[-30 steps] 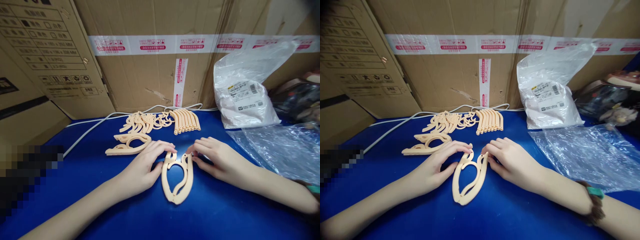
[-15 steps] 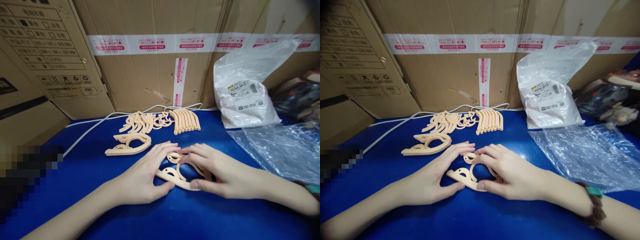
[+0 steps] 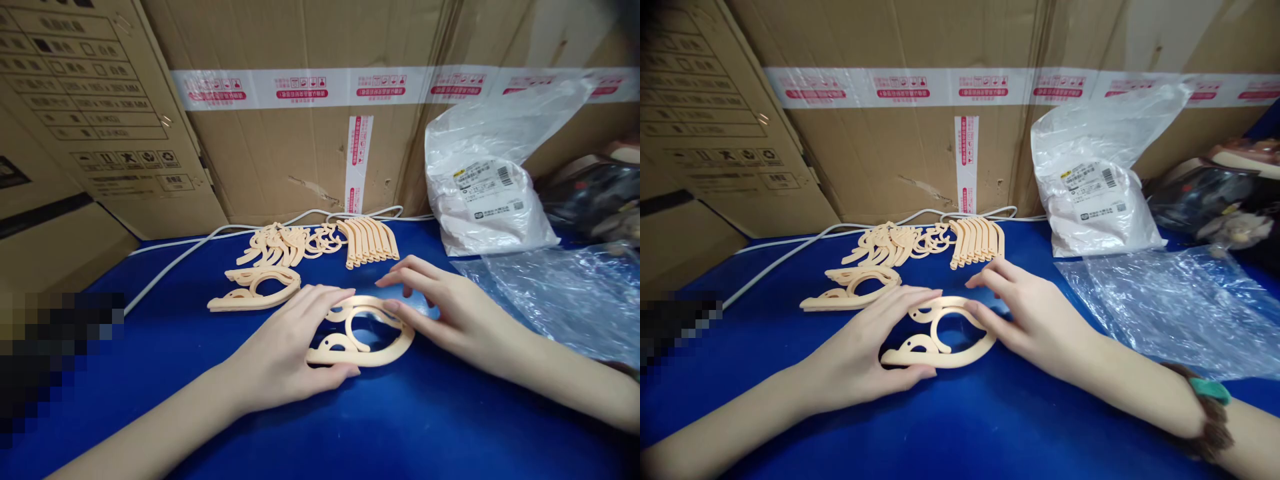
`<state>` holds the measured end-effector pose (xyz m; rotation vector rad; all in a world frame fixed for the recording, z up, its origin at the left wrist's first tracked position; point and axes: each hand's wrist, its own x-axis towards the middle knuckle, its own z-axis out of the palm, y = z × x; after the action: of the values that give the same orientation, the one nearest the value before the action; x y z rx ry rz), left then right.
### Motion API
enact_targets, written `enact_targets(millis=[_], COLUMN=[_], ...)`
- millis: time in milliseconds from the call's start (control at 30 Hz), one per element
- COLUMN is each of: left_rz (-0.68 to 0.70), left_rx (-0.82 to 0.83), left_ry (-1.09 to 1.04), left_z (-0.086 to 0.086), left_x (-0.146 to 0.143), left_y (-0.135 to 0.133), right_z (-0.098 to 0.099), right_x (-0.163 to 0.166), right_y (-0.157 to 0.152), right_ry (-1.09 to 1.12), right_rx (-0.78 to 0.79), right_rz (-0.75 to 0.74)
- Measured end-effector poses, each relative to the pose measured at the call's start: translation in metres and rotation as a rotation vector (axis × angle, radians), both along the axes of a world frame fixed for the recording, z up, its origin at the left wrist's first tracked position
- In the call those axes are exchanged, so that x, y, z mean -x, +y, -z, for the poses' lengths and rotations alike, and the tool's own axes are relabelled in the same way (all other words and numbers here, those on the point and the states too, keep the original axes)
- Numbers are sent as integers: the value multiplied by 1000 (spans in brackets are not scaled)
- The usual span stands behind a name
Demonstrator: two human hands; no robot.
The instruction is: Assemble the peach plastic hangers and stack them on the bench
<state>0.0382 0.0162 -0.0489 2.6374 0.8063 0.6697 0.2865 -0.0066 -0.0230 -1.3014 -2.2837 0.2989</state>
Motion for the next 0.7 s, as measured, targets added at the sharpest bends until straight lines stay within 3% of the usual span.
enact_targets(millis=[67, 200, 300, 500, 700], left_rz=[-15, -48, -51, -57, -74], left_rx=[-93, -216, -255, -263, -161], left_ry=[-50, -56, -33, -9, 10], left_z=[-2, -4, -4, -4, -5], left_x=[1, 2, 2, 3, 2], left_y=[0, 0, 0, 0, -1], right_z=[-1, -3, -2, -1, 1], right_x=[-1, 0, 2, 4, 4], right_y=[3, 6, 6, 8, 6], right_ry=[42, 338, 521, 590, 578], right_rx=[154, 531, 683, 722, 714], right_rz=[42, -45, -53, -61, -74])
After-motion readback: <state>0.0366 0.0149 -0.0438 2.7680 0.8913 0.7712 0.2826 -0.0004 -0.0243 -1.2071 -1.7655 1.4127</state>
